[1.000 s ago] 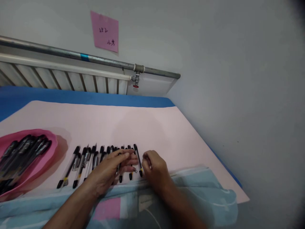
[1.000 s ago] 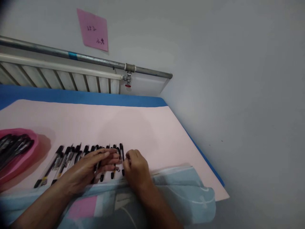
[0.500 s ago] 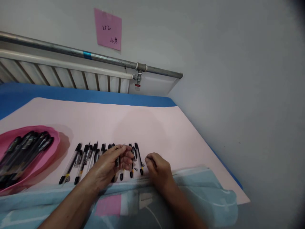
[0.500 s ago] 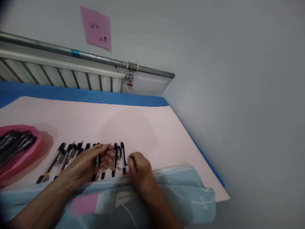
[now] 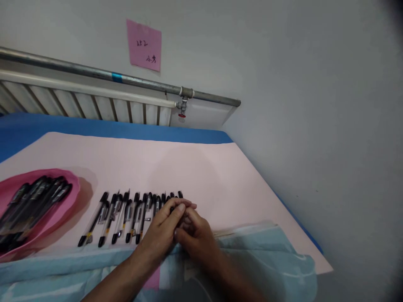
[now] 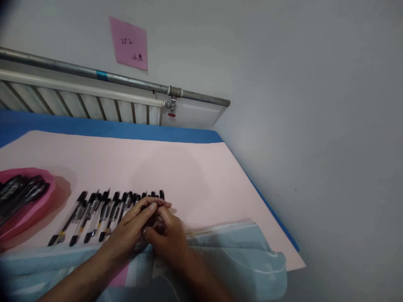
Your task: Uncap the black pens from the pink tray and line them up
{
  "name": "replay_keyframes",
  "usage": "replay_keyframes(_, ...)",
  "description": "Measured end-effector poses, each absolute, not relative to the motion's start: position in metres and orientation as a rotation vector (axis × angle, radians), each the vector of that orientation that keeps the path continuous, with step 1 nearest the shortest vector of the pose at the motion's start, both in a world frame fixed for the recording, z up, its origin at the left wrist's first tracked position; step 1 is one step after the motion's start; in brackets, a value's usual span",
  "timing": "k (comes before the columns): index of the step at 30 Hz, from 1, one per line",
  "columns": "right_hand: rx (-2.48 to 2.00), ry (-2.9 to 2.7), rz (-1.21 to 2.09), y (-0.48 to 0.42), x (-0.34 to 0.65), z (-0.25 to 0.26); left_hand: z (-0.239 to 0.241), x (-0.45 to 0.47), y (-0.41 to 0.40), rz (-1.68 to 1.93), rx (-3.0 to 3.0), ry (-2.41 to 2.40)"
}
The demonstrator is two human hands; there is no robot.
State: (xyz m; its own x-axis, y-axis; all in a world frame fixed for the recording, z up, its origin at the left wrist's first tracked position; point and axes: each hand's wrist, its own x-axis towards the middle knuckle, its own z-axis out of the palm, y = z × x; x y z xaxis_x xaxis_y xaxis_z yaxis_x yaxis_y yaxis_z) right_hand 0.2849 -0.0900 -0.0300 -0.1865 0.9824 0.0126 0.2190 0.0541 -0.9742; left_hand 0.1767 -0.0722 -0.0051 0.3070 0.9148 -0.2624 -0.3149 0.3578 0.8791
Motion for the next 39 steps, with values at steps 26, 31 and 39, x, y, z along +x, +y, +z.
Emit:
replay_keyframes(26, -1.849, -1.928, 0.589, -0.049, 0.318, -0.037, -0.001, 0.081, -0.024, 1.511, 1.175, 1.537)
replay_keyframes(31, -1.852, -1.903, 0.621, -0.049, 0.318, -0.033, 0.009, 0.003, -0.017, 1.573, 1.307, 2.255)
replay_keyframes(39, -1.873, -1.880, 0.636, -0.051, 0.318, -0.035, -0.003, -0.056, -0.017, 0.706, 1.040, 2.805)
